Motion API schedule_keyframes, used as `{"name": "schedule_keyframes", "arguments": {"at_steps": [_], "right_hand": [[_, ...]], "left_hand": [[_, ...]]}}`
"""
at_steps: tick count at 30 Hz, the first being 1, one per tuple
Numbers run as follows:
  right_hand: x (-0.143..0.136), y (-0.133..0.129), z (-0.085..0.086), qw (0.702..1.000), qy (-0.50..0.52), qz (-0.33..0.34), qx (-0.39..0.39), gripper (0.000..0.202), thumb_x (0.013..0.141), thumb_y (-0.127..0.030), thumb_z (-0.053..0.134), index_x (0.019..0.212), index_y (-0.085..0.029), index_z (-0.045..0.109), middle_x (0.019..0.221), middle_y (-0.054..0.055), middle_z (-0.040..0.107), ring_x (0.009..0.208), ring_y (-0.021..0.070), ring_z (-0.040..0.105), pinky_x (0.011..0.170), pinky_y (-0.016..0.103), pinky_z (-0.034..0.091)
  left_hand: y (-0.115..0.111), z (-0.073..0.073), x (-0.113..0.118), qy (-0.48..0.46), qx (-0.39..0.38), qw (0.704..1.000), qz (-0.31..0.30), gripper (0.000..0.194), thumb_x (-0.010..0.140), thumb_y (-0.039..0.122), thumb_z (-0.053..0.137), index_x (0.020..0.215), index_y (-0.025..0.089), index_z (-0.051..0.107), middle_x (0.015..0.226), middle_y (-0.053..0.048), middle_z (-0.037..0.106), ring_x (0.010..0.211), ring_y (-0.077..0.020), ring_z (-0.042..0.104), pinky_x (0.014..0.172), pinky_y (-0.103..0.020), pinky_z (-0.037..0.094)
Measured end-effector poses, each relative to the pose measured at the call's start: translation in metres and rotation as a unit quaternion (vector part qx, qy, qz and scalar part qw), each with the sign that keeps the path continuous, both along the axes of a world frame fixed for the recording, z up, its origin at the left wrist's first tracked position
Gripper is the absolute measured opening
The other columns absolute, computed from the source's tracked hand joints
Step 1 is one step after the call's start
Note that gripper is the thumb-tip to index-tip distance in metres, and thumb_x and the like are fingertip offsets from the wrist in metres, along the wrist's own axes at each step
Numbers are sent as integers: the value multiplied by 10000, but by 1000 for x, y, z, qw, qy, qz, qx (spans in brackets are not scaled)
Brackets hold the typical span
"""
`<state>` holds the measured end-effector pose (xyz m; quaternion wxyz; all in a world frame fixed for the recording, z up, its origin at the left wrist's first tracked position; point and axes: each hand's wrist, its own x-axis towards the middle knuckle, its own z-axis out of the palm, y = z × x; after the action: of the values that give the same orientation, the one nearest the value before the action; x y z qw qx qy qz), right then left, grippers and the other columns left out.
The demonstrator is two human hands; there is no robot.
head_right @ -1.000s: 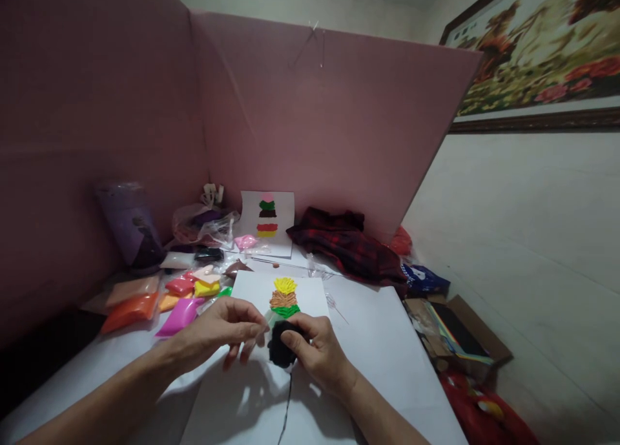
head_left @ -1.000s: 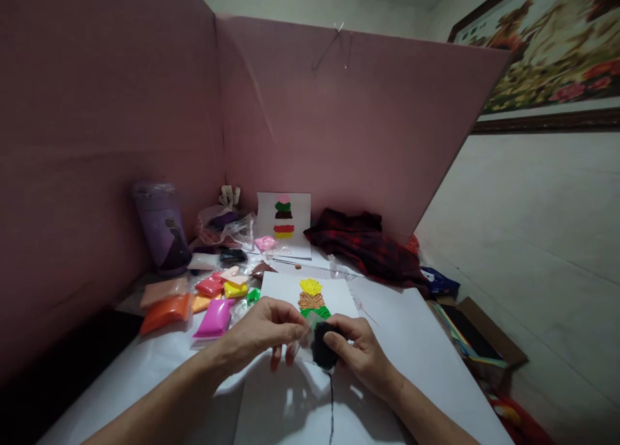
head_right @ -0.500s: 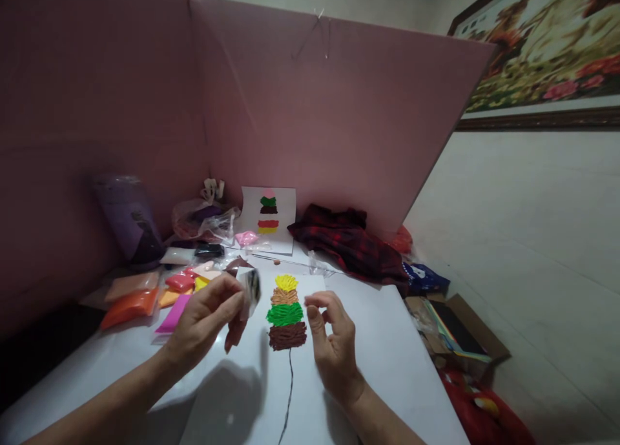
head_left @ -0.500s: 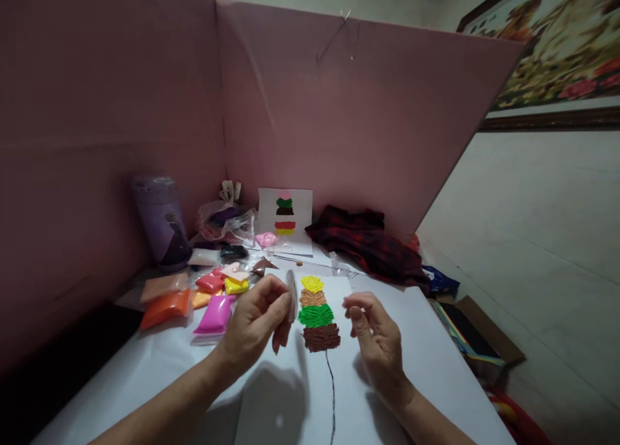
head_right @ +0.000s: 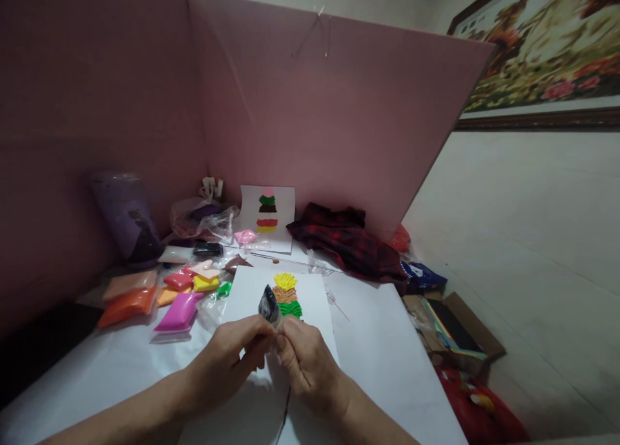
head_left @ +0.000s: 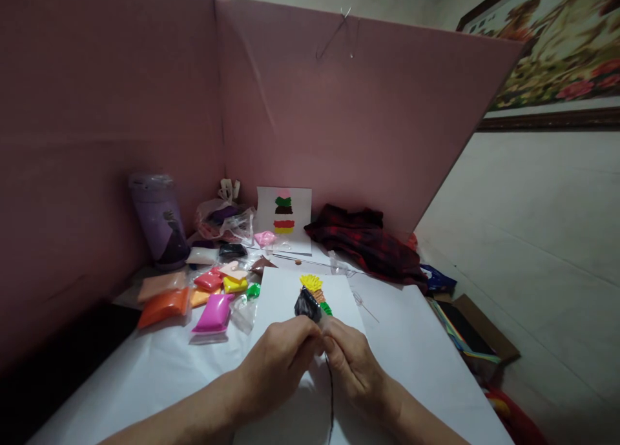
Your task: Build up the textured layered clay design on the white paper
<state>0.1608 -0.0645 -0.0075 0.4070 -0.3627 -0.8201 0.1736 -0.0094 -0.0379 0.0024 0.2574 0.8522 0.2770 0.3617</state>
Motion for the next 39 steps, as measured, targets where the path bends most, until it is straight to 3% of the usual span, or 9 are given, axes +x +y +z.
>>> {"name": "schedule_keyframes", "arguments": {"at_steps": [5, 9, 15, 20, 24, 30, 35, 37, 39], "right_hand": [[-3, -1, 1, 996, -30, -16, 85, 226, 868, -131, 336, 667, -211, 401, 578, -10, 433, 528, 131, 419, 503, 254, 316], [-9, -2, 1, 991, -30, -39, 123, 213, 831, -107, 356, 658, -211, 424, 567, -1, 466, 526, 133, 439, 501, 253, 327], [-8, -3, -3, 985, 18, -136, 105, 235, 840, -95, 381, 646, -191, 472, 577, 8, 498, 531, 123, 473, 513, 241, 367], [-6, -7, -5, 982, 55, -158, 83, 115, 808, -81, 498, 776, -186, 531, 623, 3, 548, 541, 125, 511, 534, 247, 427], [-3, -9, -3, 992, 37, -60, 109, 251, 800, -27, 468, 950, -198, 573, 865, 83, 637, 776, 184, 612, 657, 294, 511], [-6, -12, 1, 994, 46, -35, 97, 442, 806, -18, 463, 1207, -191, 536, 1080, 128, 629, 968, 221, 609, 796, 348, 526], [-9, -12, 2, 989, 120, -57, 63, 290, 817, -32, 488, 1009, -193, 633, 857, 79, 664, 763, 180, 629, 656, 289, 536], [-8, -10, 1, 985, 154, -79, 18, 211, 820, -61, 500, 905, -177, 655, 748, 51, 639, 619, 144, 595, 552, 253, 514], [-7, -7, -1, 975, 202, -91, -33, 186, 817, -82, 510, 865, -171, 667, 711, 31, 620, 535, 114, 556, 485, 224, 490]], "left_hand": [[-2, -4, 1, 34, 69, 997, 28, 163, 784, 109, 445, 655, 199, 401, 534, 26, 499, 451, -84, 416, 467, -212, 282], [-6, -3, 3, 35, 128, 990, 57, 173, 782, 123, 430, 648, 211, 366, 512, 27, 475, 434, -94, 406, 459, -232, 242], [-4, -1, 1, 20, 153, 980, 124, 217, 739, 75, 437, 629, 218, 316, 481, 50, 404, 403, -82, 332, 447, -229, 222], [-3, -3, 0, 22, 129, 986, 102, 209, 749, 87, 442, 633, 215, 325, 487, 56, 398, 415, -78, 331, 452, -220, 239], [-5, -3, 0, 30, 129, 988, 83, 206, 780, 102, 434, 642, 215, 333, 495, 56, 403, 418, -82, 330, 450, -229, 239], [-6, -1, -2, 40, 159, 986, -1, 179, 826, 95, 382, 690, 210, 370, 559, 21, 482, 463, -105, 401, 472, -259, 262], [-3, 1, -5, 20, 214, 976, -45, 154, 825, 72, 409, 726, 186, 444, 588, 5, 515, 488, -110, 428, 477, -268, 264], [0, 4, -7, -48, 224, 973, -20, 127, 815, 59, 447, 770, 170, 490, 620, -3, 528, 549, -117, 461, 523, -254, 320], [5, 9, -10, -122, 208, 969, 47, 126, 804, 52, 497, 859, 156, 540, 724, -32, 564, 687, -137, 514, 636, -264, 391]]}}
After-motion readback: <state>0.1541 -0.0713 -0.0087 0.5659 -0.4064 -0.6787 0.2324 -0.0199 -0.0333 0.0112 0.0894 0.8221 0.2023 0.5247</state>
